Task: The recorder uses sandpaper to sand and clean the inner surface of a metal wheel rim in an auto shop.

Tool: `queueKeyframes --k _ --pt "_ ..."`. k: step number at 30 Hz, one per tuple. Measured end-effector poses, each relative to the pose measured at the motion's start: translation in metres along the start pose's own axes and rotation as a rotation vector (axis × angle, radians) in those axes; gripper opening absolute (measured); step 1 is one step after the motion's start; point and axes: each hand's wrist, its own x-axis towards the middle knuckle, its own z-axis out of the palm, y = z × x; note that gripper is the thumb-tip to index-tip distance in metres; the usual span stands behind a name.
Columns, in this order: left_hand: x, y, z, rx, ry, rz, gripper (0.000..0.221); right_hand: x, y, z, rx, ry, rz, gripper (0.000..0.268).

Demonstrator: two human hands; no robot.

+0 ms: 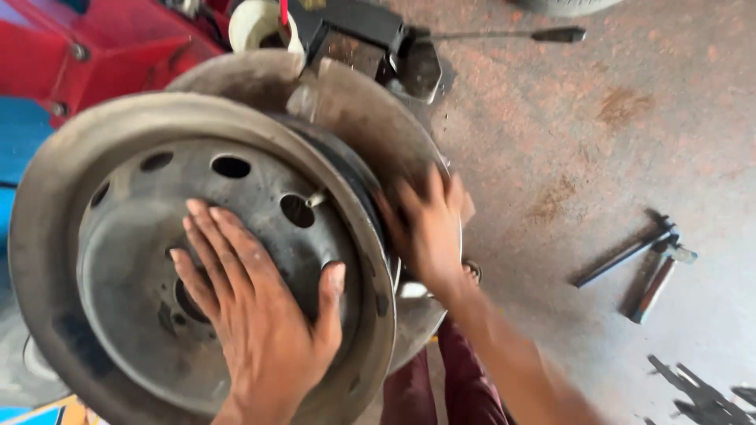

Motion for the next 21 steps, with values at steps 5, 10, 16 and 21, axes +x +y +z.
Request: queueKeyframes --k 5,10,16,21 --pt "-0.003 -0.007 0.002 -0.017 -0.027 0.003 0.107 0.033 -0.002 0.014 -0.039 -0.061 -0.027 0.028" --pt "-0.013 -0.008 -0.004 -0.053 -0.09 0.04 0.106 0.033 0.0 0.009 0.015 -0.067 -0.182 0.03" --pt "-0.02 -0.018 -0.002 -0.059 -0.109 0.133 0.109 0.019 0.011 0.016 -0.09 -0.009 -0.096 0.035" --pt "-0.022 -0.023 -0.009 -0.068 -0.153 0.201 0.111 0.049 0.002 0.01 0.024 -0.007 -0.186 0.023"
